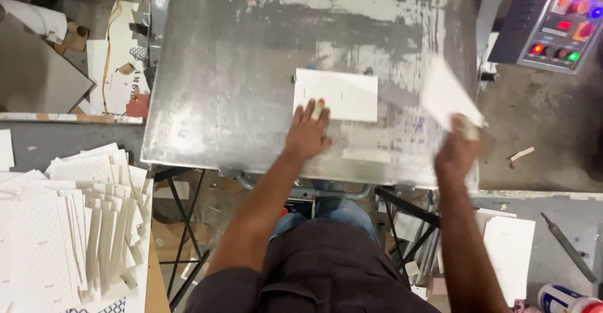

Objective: Manually feeding paper sheets into a die-cutting or punching machine and removing them.

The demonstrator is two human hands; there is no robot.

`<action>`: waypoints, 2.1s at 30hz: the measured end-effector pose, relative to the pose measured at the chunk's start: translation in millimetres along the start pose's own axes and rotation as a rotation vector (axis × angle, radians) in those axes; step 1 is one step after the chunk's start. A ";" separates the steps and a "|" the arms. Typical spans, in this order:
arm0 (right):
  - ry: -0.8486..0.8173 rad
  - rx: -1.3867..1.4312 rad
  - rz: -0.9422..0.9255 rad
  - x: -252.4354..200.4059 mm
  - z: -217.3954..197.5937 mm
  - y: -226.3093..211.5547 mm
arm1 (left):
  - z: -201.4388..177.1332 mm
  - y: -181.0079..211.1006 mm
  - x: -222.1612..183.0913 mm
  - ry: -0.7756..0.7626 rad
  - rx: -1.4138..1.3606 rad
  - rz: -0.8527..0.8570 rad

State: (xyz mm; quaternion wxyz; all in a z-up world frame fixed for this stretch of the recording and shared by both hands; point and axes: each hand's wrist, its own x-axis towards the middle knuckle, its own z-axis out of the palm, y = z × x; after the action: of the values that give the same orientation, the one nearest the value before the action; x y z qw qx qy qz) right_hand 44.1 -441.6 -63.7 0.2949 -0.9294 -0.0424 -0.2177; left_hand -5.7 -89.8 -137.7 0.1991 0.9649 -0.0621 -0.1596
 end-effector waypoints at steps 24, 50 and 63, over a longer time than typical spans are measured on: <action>-0.614 -0.117 -0.700 -47.5 184.1 -86.0 | -40.2 -104.4 -275.2 0.433 0.106 -0.096; 0.049 0.006 -0.206 39.6 18.5 41.7 | 55.0 -291.0 -532.3 0.644 -0.256 -1.236; -0.434 -1.032 0.987 -264.1 -148.0 266.2 | 26.8 -284.5 -436.6 0.827 0.248 -0.782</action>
State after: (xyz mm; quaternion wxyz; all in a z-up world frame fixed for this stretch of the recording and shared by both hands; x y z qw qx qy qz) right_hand -195.1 -731.3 -210.1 -0.1305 -0.8829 0.4300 0.1363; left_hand -409.7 240.3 -152.3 0.0184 0.9143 0.3637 0.1774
